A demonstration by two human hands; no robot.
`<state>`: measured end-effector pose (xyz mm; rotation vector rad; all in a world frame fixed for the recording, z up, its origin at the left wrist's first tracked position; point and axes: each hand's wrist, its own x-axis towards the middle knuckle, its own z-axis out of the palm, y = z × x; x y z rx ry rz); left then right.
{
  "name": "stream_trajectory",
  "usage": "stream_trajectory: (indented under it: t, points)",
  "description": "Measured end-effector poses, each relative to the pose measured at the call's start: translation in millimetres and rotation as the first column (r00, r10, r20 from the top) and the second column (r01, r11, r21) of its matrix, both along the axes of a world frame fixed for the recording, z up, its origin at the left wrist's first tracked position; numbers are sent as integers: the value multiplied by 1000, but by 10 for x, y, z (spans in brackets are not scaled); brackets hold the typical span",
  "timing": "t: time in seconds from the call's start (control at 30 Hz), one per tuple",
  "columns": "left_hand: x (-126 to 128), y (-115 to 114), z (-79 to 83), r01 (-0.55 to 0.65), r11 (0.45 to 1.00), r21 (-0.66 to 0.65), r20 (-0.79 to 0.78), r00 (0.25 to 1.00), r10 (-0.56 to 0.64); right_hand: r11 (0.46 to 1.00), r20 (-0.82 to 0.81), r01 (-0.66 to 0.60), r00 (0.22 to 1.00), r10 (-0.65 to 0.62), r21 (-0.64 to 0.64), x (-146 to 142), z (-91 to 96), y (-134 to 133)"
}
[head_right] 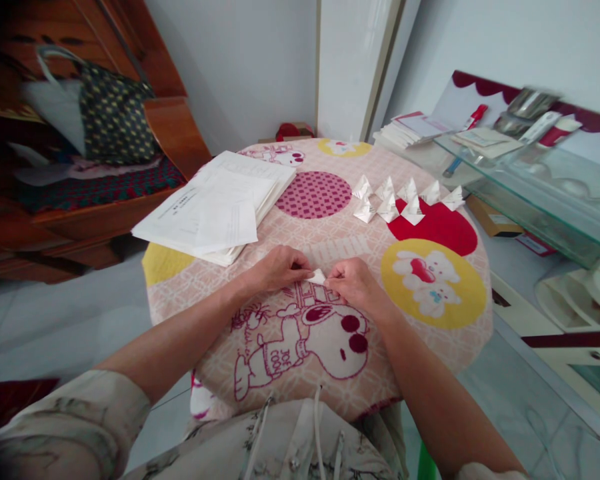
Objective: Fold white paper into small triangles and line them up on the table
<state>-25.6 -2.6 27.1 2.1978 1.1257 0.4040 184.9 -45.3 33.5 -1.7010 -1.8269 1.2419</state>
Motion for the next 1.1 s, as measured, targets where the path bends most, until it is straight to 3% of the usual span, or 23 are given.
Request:
stream_trajectory:
  t: [0.23,0.6,1.1]
  points:
    - [1,-45,-13,1,1000,18,37,999,-2,964,188,-134,978,91,231,-39,-6,7]
    - [23,-22,24,-44,997,-63,33,998,46,940,238,-143,969,69,308,-60,-39,-18]
    - [55,42,48,-111,974,-197,34,992,120,981,282,-87,959,35,173,-79,-30,126]
